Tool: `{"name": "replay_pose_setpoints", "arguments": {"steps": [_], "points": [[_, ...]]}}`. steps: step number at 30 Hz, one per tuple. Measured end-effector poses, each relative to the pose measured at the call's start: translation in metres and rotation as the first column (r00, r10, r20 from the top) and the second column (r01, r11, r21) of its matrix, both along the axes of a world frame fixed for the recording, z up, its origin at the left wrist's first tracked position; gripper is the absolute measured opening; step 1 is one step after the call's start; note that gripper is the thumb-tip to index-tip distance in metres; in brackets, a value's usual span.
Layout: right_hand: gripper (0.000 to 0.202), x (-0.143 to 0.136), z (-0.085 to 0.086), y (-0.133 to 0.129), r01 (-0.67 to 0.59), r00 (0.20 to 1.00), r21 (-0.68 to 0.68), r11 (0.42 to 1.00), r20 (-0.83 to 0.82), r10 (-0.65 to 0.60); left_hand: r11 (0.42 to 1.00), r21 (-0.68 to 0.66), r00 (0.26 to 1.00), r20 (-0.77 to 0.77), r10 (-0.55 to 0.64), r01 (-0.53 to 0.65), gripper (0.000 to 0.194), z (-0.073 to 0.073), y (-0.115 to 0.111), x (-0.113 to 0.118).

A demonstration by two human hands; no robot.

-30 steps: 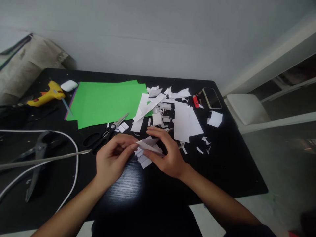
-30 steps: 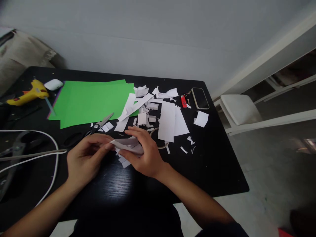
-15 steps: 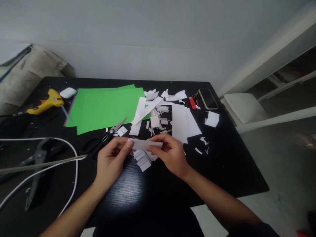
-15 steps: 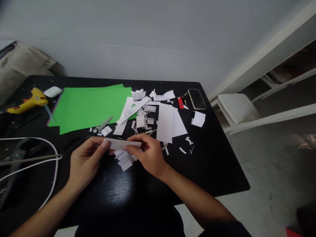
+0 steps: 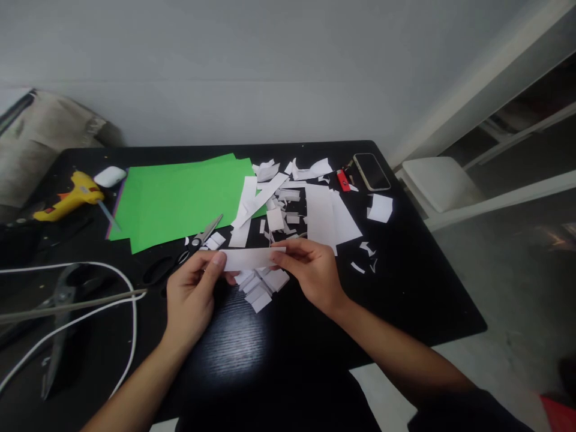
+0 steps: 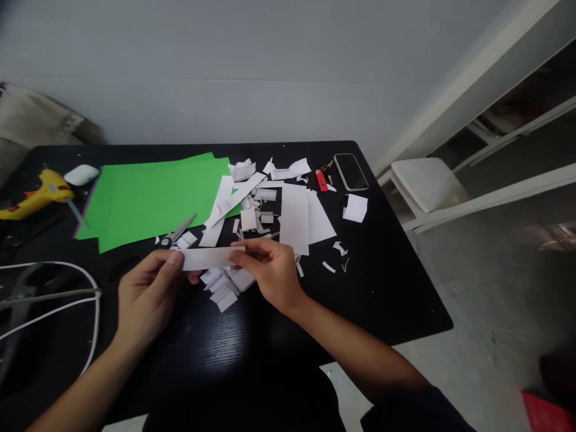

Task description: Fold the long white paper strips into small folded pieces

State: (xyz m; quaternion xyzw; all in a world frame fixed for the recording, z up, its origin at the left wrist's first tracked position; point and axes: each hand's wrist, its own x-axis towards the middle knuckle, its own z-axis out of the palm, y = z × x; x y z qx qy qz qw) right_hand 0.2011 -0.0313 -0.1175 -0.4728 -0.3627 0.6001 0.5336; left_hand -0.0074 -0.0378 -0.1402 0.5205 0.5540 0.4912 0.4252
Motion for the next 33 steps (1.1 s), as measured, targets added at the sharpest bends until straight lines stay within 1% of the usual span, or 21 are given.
{"name": "replay_pose_setpoints", "arguments": {"steps": [4, 8, 14, 20, 25, 27, 30, 33], "points": [[0.026, 0.0006, -0.0013, 0.0010, -0.001, 1.000, -0.003, 1.000, -0.005, 0.001, 1.000, 0.007, 0.998, 0.049, -0.025, 0.025, 0.026, -0.0016, 0.0003, -0.0002], [0.027, 0.0007, -0.0019, 0.0014, 0.002, 1.000, -0.004, 1.000, 0.009, -0.002, 1.000, 0.010, 0.998, 0.058, -0.029, 0.029, 0.020, 0.0012, -0.0003, 0.0007], [0.028, 0.0002, -0.0027, 0.0008, 0.004, 1.000, -0.007, 1.000, 0.019, -0.004, 1.000, -0.004, 0.999, 0.036, -0.028, 0.028, 0.021, 0.0028, -0.0002, 0.0012], [0.024, 0.0002, -0.0032, 0.0008, 0.007, 1.000, 0.000, 1.000, -0.001, -0.007, 0.999, 0.011, 0.997, 0.064, -0.041, 0.040, 0.019, 0.0029, 0.0003, 0.0015], [0.024, 0.0001, -0.0039, 0.0009, 0.010, 1.000, -0.006, 1.000, 0.010, -0.010, 0.999, 0.018, 0.997, 0.053, -0.049, 0.049, 0.019, 0.0031, 0.0003, 0.0024], [0.025, -0.0001, -0.0046, 0.0008, 0.015, 1.000, -0.009, 1.000, 0.021, -0.015, 0.999, 0.020, 0.997, 0.060, -0.042, 0.041, 0.018, 0.0030, 0.0005, 0.0029], [0.025, -0.0005, -0.0053, 0.0008, 0.022, 0.999, -0.009, 1.000, 0.028, -0.021, 1.000, -0.005, 0.995, 0.100, -0.005, 0.005, 0.012, 0.0034, 0.0009, 0.0036], [0.025, -0.0013, -0.0053, 0.0009, 0.028, 0.999, -0.006, 1.000, 0.018, -0.027, 1.000, -0.004, 0.994, 0.107, 0.030, -0.030, 0.012, 0.0046, 0.0015, 0.0042]]}}
